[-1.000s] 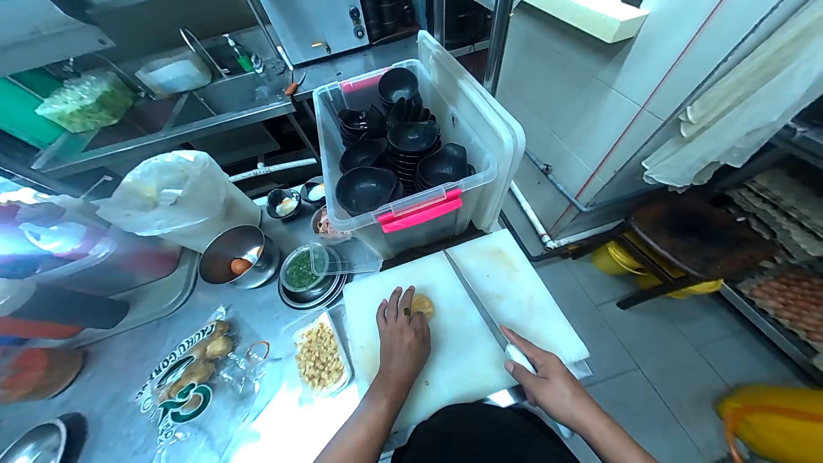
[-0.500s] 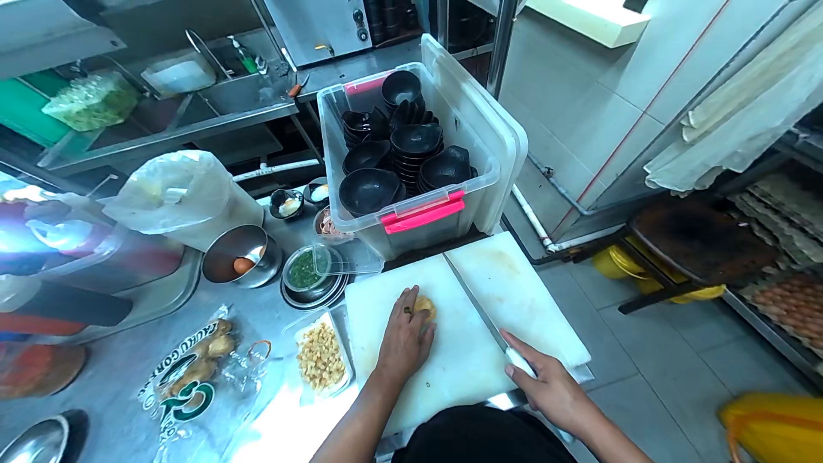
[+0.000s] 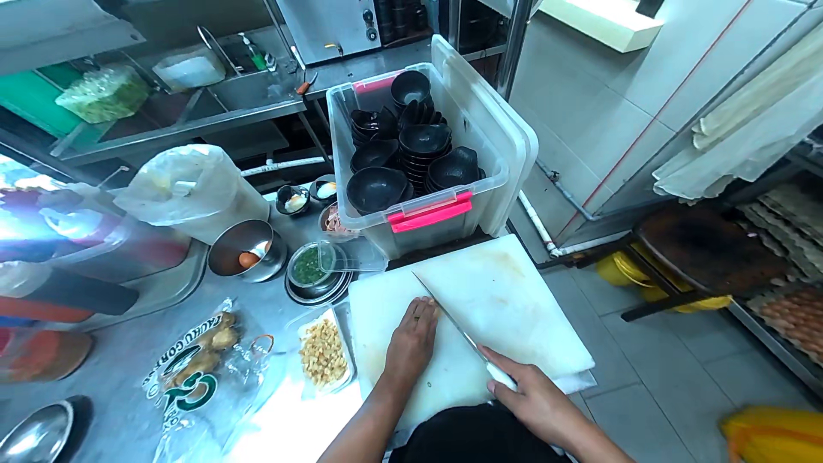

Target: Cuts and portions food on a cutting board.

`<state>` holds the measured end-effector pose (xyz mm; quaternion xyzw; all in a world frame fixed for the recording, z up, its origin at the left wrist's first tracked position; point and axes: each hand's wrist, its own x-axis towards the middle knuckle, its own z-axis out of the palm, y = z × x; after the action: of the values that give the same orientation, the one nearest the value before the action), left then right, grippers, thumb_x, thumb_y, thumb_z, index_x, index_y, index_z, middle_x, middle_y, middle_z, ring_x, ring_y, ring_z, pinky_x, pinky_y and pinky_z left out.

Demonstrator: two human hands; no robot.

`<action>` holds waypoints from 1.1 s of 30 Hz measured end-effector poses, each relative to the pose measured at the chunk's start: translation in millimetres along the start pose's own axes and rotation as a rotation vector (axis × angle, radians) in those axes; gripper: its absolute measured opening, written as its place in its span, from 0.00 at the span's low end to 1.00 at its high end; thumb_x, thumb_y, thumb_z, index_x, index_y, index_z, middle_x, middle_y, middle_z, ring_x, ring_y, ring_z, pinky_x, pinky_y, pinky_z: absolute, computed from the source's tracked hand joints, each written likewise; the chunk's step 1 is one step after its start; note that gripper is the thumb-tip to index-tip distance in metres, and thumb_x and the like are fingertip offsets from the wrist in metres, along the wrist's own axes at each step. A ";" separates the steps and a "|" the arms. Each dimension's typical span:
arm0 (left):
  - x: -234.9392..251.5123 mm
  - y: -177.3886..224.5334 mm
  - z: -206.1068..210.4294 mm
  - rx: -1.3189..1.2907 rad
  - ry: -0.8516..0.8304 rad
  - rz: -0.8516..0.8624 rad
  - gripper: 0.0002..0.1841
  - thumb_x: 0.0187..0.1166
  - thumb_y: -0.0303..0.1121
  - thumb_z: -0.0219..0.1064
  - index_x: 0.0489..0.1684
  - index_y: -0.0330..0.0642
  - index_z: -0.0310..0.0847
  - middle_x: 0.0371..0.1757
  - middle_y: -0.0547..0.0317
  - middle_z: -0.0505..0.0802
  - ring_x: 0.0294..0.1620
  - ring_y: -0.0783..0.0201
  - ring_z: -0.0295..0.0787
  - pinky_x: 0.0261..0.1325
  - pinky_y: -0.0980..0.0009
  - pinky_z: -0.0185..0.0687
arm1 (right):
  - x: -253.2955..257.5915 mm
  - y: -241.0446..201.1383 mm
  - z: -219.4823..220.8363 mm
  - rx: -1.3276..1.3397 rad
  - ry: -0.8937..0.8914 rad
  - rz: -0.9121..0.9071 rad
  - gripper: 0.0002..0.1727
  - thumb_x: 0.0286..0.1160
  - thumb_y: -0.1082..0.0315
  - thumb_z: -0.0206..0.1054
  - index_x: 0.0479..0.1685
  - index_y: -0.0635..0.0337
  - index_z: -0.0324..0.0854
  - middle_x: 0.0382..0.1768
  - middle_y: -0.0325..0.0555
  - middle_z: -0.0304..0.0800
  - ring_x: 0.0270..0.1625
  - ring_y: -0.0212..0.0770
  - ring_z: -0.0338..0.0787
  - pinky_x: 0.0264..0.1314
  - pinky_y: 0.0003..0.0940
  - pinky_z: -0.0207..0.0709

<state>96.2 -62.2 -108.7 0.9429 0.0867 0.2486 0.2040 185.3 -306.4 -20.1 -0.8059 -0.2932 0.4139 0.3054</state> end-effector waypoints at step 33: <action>-3.7 -3.1 4.2 0.005 0.002 -0.007 0.14 0.87 0.36 0.61 0.52 0.40 0.92 0.71 0.40 0.89 0.76 0.47 0.85 0.74 0.59 0.85 | 0.8 7.0 4.5 -0.013 0.033 -0.050 0.34 0.80 0.53 0.61 0.89 0.34 0.67 0.51 0.48 0.94 0.43 0.42 0.92 0.51 0.49 0.85</action>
<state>95.0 -61.8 -115.0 0.9429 0.0909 0.2485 0.2025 183.4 -309.2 -27.7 -0.8070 -0.3110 0.3908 0.3151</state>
